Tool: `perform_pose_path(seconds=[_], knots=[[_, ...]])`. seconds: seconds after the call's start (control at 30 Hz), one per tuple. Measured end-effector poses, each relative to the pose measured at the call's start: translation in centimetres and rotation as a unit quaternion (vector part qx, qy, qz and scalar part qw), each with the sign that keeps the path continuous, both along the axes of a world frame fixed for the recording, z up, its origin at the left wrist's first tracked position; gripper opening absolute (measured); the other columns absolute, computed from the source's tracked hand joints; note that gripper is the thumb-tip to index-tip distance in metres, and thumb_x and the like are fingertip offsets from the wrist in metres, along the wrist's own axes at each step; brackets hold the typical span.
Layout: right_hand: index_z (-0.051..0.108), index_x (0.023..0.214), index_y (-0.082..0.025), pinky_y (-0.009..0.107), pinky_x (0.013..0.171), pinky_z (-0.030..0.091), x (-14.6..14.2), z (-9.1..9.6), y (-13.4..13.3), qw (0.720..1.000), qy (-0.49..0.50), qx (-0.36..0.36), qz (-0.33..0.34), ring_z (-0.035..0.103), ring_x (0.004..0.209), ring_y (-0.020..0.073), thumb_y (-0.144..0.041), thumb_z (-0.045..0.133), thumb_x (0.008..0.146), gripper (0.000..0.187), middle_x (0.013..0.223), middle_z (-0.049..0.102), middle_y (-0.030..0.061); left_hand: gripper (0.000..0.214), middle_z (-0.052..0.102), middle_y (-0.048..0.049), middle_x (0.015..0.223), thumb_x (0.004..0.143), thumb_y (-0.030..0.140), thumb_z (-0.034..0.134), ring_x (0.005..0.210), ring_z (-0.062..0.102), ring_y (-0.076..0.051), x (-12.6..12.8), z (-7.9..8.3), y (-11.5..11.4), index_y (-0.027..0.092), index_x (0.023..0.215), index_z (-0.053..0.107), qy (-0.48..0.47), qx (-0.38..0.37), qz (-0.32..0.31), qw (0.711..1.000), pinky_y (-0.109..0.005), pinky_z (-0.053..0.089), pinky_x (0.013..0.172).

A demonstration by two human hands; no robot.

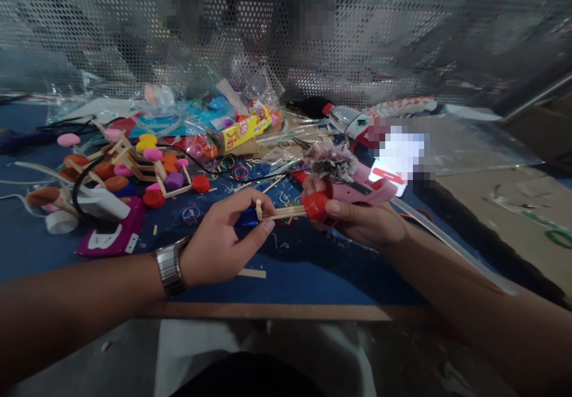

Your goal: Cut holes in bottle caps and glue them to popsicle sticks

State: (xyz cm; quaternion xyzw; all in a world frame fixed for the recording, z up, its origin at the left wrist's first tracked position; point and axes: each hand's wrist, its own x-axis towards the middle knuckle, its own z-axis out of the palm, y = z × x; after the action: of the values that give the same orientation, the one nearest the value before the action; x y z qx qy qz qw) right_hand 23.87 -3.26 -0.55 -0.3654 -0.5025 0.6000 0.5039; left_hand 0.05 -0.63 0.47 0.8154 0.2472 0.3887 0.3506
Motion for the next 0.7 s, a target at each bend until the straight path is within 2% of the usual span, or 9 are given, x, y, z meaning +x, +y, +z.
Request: perform_pose_path(seconds=[0.2, 0.3, 0.53, 0.7], knots=[[0.058, 0.089, -0.027, 0.031, 0.05, 0.037, 0.11, -0.16, 0.12, 1.0, 0.002, 0.012, 0.008, 0.053, 0.065, 0.0175, -0.048, 0.089, 0.069, 0.042, 0.085, 0.056, 0.0009, 0.005, 0.065, -0.0032, 0.089, 0.093, 0.015, 0.059, 0.083, 0.062, -0.016, -0.08, -0.19, 0.09, 0.02, 0.096, 0.059, -0.005, -0.005, 0.002, 1.0, -0.029, 0.054, 0.078], [0.059, 0.09, -0.027, 0.032, 0.051, 0.038, 0.07, -0.08, 0.13, 1.0, -0.009, 0.022, 0.003, 0.051, 0.064, 0.0169, -0.048, 0.088, 0.071, 0.04, 0.083, 0.055, 0.0008, 0.005, 0.065, -0.0034, 0.089, 0.092, 0.015, 0.059, 0.083, 0.062, -0.016, -0.06, -0.21, 0.1, 0.019, 0.095, 0.059, -0.007, -0.001, 0.007, 1.0, -0.029, 0.054, 0.078], [0.059, 0.088, -0.027, 0.031, 0.052, 0.04, 0.01, -0.14, 0.07, 1.0, -0.003, 0.002, -0.02, 0.052, 0.067, 0.0186, -0.051, 0.091, 0.066, 0.046, 0.082, 0.055, 0.0011, 0.005, 0.065, -0.0033, 0.089, 0.093, 0.015, 0.059, 0.083, 0.063, -0.016, 0.02, -0.21, 0.15, 0.02, 0.094, 0.06, -0.016, -0.008, 0.006, 1.0, -0.03, 0.055, 0.078], [0.059, 0.088, -0.027, 0.032, 0.054, 0.043, 0.09, -0.17, 0.09, 1.0, -0.003, -0.001, -0.027, 0.052, 0.072, 0.0196, -0.053, 0.091, 0.064, 0.047, 0.092, 0.057, 0.0034, 0.006, 0.066, -0.0029, 0.089, 0.092, 0.014, 0.059, 0.085, 0.064, -0.016, 0.05, -0.22, 0.18, 0.02, 0.093, 0.06, -0.023, -0.006, 0.004, 1.0, -0.03, 0.055, 0.082]])
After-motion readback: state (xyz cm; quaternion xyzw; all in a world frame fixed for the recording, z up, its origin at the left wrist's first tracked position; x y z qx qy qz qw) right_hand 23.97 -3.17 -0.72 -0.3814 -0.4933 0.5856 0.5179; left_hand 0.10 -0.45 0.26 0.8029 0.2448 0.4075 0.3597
